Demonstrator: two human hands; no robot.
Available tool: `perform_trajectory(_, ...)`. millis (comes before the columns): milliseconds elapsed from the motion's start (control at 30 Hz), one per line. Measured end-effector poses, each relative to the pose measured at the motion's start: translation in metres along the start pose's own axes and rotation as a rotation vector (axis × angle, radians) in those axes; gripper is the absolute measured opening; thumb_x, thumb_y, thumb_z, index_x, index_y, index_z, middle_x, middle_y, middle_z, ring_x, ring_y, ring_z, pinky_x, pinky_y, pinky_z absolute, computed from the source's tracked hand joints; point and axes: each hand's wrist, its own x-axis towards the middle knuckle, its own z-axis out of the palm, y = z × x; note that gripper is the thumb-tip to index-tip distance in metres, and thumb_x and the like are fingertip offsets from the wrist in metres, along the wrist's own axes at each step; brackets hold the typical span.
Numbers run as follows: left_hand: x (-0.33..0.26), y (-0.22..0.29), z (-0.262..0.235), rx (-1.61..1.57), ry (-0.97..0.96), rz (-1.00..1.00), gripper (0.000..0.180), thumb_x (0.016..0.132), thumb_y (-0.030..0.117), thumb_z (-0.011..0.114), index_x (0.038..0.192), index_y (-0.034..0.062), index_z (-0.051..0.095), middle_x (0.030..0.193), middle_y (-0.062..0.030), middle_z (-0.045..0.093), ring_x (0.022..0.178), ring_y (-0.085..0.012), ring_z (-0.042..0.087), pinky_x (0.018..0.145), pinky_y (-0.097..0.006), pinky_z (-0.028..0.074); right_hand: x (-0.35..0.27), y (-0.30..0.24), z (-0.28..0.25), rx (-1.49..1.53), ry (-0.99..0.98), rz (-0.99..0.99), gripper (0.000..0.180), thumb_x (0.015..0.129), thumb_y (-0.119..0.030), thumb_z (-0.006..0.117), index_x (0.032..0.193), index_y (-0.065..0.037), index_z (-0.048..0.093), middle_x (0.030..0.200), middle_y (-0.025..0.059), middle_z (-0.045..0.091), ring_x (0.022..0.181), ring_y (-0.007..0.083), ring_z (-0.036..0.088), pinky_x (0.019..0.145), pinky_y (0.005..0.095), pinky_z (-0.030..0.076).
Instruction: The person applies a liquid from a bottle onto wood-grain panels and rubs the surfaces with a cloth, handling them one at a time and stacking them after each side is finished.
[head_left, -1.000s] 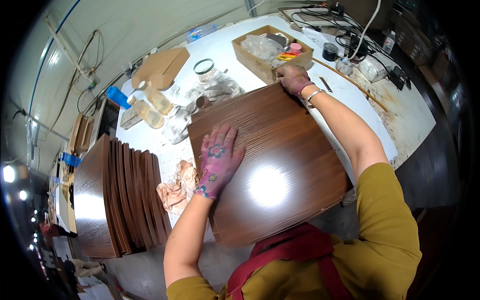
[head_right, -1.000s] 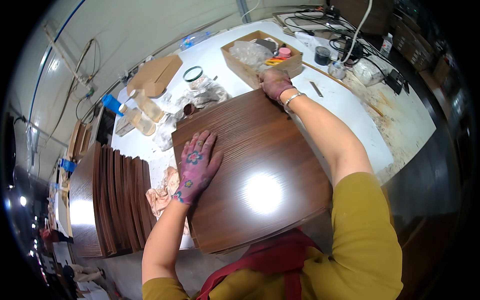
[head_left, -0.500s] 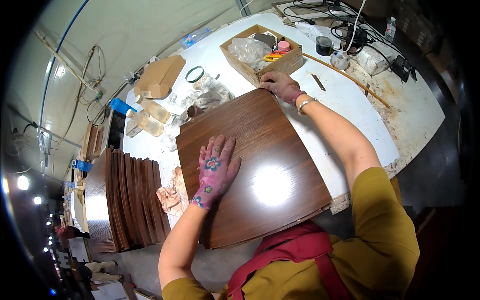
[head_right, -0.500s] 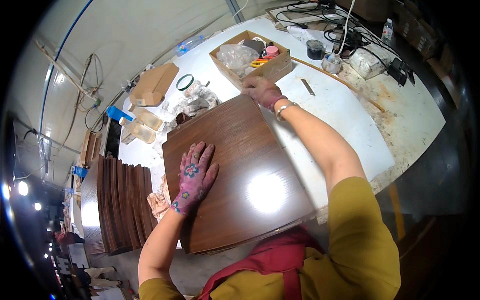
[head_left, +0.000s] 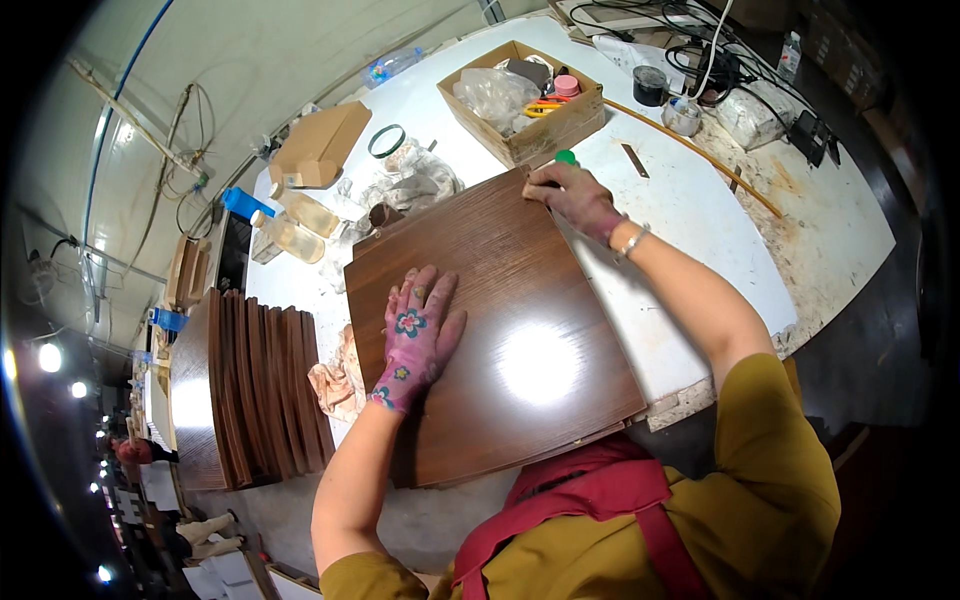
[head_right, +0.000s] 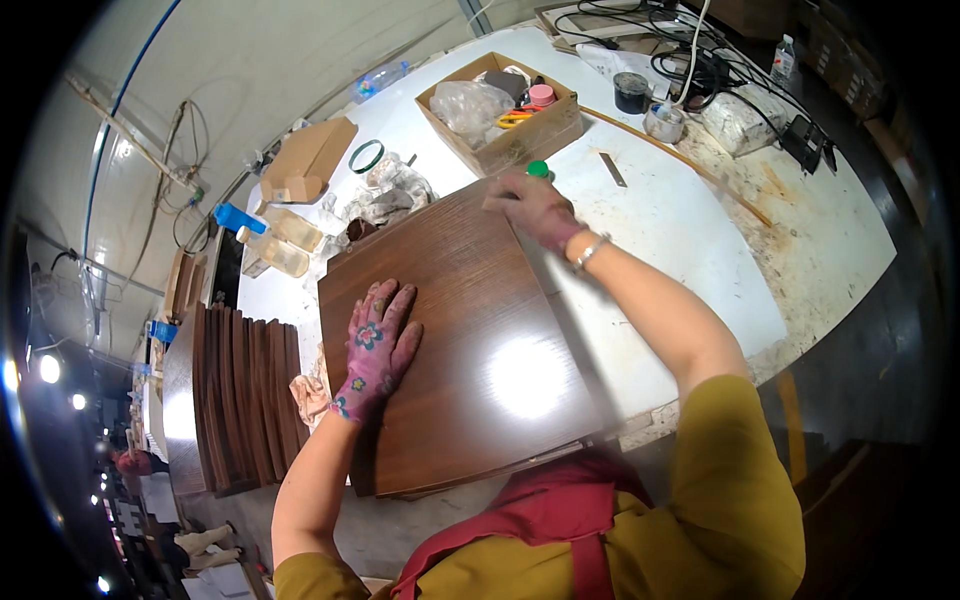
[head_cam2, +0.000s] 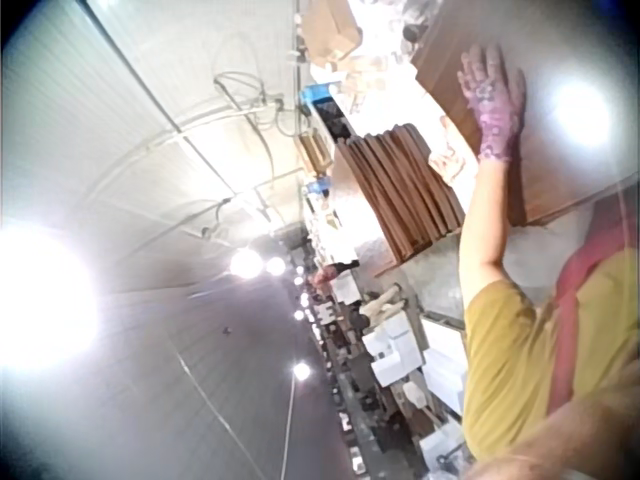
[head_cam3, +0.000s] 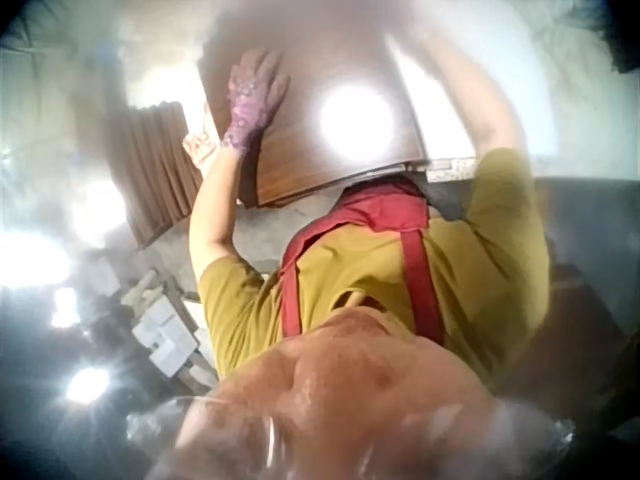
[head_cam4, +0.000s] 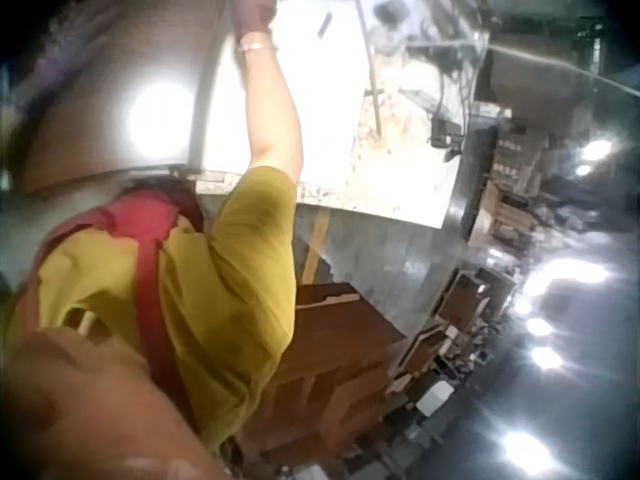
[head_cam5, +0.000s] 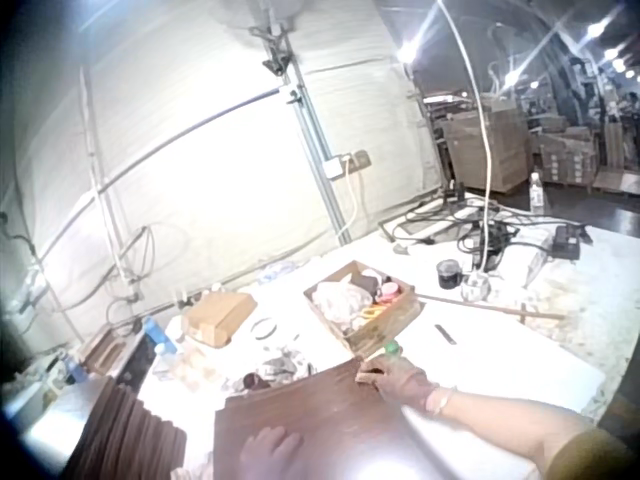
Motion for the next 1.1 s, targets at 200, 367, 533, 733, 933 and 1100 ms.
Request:
perform_trajectory(200,-0.001,-0.003,0.006,-0.003,0.033,0.004,0.055,0.095,0.034,0.062,0.145,0.0141,0.051,0.150,-0.0151,0.044,0.145,-0.0377,0.035,0.121,-0.053,0.021,-0.113,-0.034,-0.019,0.089,-0.026,0.047,0.027,0.093,-0.030,0.071,0.102,-0.005,0.073,0.102,0.0080,0.070,0.100,0.0192,0.066,0.094,0.0325,0.049)
perform_trajectory(367,-0.004,-0.008,0.008,-0.009,0.069,0.024,0.052,0.096,0.034,0.061,0.143,0.0136,0.052,0.149,-0.0154,0.046,0.143,-0.0366,0.037,0.119,-0.053,0.024,-0.204,-0.062,-0.034,0.175,-0.091,0.010,0.017,0.093,-0.018,0.070,0.102,-0.003,0.071,0.100,0.0074,0.069,0.101,0.0190,0.066,0.094,0.0328,0.050)
perform_trajectory(533,-0.003,-0.010,0.015,-0.027,0.096,0.049,0.050,0.098,0.035,0.058,0.143,0.0151,0.053,0.148,-0.0147,0.048,0.141,-0.0349,0.039,0.118,-0.053,0.026,-0.283,-0.089,-0.046,0.002,-0.097,-0.136,0.010,0.093,-0.012,0.065,0.098,-0.005,0.070,0.101,0.0078,0.069,0.101,0.0245,0.066,0.091,0.0362,0.051)
perform_trajectory(733,-0.001,-0.022,0.022,0.021,0.095,0.077,0.051,0.101,0.040,0.050,0.146,0.0163,0.050,0.151,-0.0141,0.045,0.143,-0.0332,0.037,0.119,-0.052,0.025,-0.354,-0.123,-0.027,-0.178,0.116,-0.008,0.009,0.091,-0.010,0.069,0.099,-0.006,0.070,0.099,0.0088,0.070,0.095,0.0227,0.066,0.085,0.0342,0.051)
perform_trajectory(933,-0.016,-0.014,0.011,-0.020,0.033,0.215,0.054,0.101,0.042,0.050,0.148,0.0161,0.047,0.152,-0.0156,0.043,0.144,-0.0369,0.035,0.119,-0.052,0.026,-0.345,-0.116,0.017,-0.573,0.645,-0.278,0.017,0.088,-0.006,0.074,0.103,-0.001,0.070,0.099,0.0100,0.067,0.093,0.0200,0.066,0.082,0.0303,0.053)
perform_trajectory(1100,-0.029,-0.039,-0.007,-0.094,-0.035,0.443,0.054,0.100,0.039,0.054,0.148,0.0149,0.047,0.152,-0.0171,0.044,0.142,-0.0387,0.039,0.117,-0.050,0.031,-0.333,-0.118,0.063,-0.440,0.730,-0.123,0.010,0.090,-0.008,0.070,0.098,-0.003,0.070,0.096,0.0101,0.068,0.090,0.0219,0.066,0.084,0.0330,0.051)
